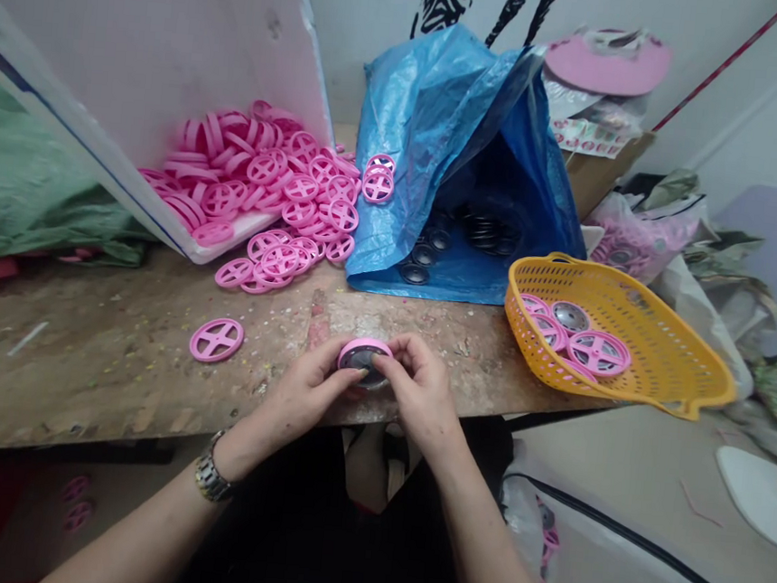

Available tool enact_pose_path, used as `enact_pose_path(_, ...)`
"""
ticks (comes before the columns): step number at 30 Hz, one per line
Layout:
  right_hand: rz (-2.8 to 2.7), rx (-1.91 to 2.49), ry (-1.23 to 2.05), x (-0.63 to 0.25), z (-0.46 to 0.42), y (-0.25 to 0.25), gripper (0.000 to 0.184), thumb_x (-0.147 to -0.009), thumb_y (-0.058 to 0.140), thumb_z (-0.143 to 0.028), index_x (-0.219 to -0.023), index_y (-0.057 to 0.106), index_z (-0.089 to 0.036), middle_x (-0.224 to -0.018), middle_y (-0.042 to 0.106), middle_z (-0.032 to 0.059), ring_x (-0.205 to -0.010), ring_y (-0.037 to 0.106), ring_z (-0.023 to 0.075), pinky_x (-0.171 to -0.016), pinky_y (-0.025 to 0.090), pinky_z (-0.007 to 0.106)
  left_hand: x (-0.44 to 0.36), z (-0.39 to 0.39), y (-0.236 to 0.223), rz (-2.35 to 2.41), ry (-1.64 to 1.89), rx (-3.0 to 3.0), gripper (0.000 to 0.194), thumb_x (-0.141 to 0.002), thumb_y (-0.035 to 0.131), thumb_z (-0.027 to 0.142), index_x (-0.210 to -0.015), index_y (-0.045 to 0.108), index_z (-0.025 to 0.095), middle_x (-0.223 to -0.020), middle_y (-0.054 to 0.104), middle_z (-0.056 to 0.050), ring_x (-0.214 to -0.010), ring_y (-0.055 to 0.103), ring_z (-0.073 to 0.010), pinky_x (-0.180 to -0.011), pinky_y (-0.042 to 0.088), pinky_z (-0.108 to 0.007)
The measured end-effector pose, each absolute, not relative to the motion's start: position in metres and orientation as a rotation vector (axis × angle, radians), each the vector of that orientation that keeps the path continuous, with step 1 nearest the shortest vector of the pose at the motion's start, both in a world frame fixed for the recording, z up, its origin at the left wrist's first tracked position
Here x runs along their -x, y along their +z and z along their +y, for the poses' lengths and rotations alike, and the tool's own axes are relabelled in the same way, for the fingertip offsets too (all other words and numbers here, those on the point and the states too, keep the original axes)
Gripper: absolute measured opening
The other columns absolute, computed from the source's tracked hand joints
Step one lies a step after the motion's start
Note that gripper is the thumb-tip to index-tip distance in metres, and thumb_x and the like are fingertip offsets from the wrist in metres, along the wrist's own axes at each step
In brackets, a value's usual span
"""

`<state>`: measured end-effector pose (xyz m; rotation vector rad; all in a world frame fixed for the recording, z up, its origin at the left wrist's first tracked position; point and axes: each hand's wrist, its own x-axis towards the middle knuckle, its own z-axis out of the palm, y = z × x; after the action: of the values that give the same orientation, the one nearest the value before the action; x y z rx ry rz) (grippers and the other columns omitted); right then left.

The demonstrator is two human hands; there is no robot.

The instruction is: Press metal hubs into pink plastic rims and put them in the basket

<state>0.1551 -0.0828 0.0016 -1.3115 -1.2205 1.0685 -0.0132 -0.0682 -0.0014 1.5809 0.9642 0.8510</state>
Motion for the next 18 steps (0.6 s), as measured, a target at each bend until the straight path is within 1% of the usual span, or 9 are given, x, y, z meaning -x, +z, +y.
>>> enact_pose_path(2, -1.223, 1.316, 1.040, -0.1528, -0.0848, -0.0009, 0.019, -0.076, 0.067, -0.038, -0.077, 0.060, -0.021, -0.066, 0.057, -0.0029, -0.061, 0.051, 0.0130, -0.060, 0.041, 0.026, 0.0101, -0.0705, -0.0025, 0.978, 0.844, -1.494, 0.022, -0.090, 0.056, 0.027, -0.110, 0.063, 0.019, -0.086, 0.066, -0.002, -0.069, 0.066, -0.0170, -0.063, 0.057, -0.030)
enact_pose_path(3, -1.218, 1.318, 1.029, -0.1522, -0.0856, -0.0024, 0.018, -0.077, 0.067, -0.037, -0.076, 0.059, -0.020, -0.065, 0.057, -0.0031, -0.060, 0.050, 0.0128, -0.060, 0.040, 0.026, 0.0086, -0.0716, -0.0030, 0.984, 0.847, -1.467, 0.022, -0.090, 0.056, 0.027, -0.109, 0.063, 0.019, -0.080, 0.065, -0.001, -0.062, 0.065, -0.0155, -0.058, 0.056, -0.028)
enact_pose_path(5, -1.201, 1.323, 1.012, -0.1519, -0.0865, -0.0052, 0.019, -0.077, 0.067, -0.037, -0.076, 0.059, -0.020, -0.064, 0.056, -0.0035, -0.060, 0.050, 0.0124, -0.059, 0.040, 0.026, 0.0062, -0.0730, -0.0040, 0.997, 0.860, -1.433, 0.021, -0.088, 0.057, 0.026, -0.107, 0.063, 0.019, -0.074, 0.063, 0.000, -0.056, 0.063, -0.0138, -0.054, 0.054, -0.026)
enact_pose_path(7, -1.191, 1.332, 1.007, -0.1527, -0.0868, -0.0066, 0.020, -0.077, 0.068, -0.038, -0.076, 0.059, -0.020, -0.063, 0.056, -0.0039, -0.059, 0.050, 0.0120, -0.059, 0.040, 0.026, 0.0046, -0.0733, -0.0052, 0.992, 0.861, -1.382, 0.023, -0.087, 0.057, 0.024, -0.108, 0.063, 0.018, -0.072, 0.063, 0.001, -0.054, 0.063, -0.0131, -0.053, 0.055, -0.025)
enact_pose_path(10, -1.196, 1.306, 1.071, -0.1540, -0.0869, -0.0053, 0.021, -0.077, 0.069, -0.040, -0.082, 0.062, -0.020, -0.066, 0.060, -0.0032, -0.061, 0.054, 0.0128, -0.060, 0.043, 0.026, 0.0029, -0.0724, -0.0065, 0.968, 0.854, -1.255, 0.030, -0.086, 0.058, 0.025, -0.115, 0.061, 0.018, -0.076, 0.065, 0.001, -0.054, 0.064, -0.0121, -0.053, 0.056, -0.024)
enact_pose_path(13, -1.231, 1.235, 1.160, -0.1535, -0.0878, -0.0040, 0.023, -0.076, 0.070, -0.037, -0.092, 0.066, -0.020, -0.079, 0.069, 0.0000, -0.072, 0.062, 0.0155, -0.069, 0.049, 0.028, 0.0032, -0.0716, -0.0063, 0.961, 0.860, -1.160, 0.033, -0.087, 0.058, 0.029, -0.119, 0.057, 0.018, -0.083, 0.067, -0.001, -0.057, 0.066, -0.0118, -0.056, 0.058, -0.025)
enact_pose_path(16, -1.211, 1.225, 1.148, -0.1523, -0.0904, -0.0059, 0.020, -0.074, 0.071, -0.035, -0.088, 0.067, -0.020, -0.082, 0.071, 0.0009, -0.076, 0.064, 0.0171, -0.074, 0.050, 0.030, 0.0068, -0.0730, -0.0050, 0.951, 0.833, -1.262, 0.032, -0.091, 0.055, 0.032, -0.119, 0.056, 0.018, -0.091, 0.067, -0.003, -0.063, 0.068, -0.0136, -0.060, 0.060, -0.027)
enact_pose_path(18, -1.184, 1.230, 1.129, -0.1519, -0.0930, -0.0077, 0.019, -0.074, 0.071, -0.035, -0.086, 0.067, -0.020, -0.080, 0.071, 0.0005, -0.076, 0.064, 0.0173, -0.074, 0.051, 0.031, 0.0102, -0.0753, -0.0049, 0.946, 0.804, -1.435, 0.033, -0.091, 0.056, 0.030, -0.123, 0.056, 0.020, -0.100, 0.066, -0.005, -0.070, 0.068, -0.0153, -0.062, 0.060, -0.028)
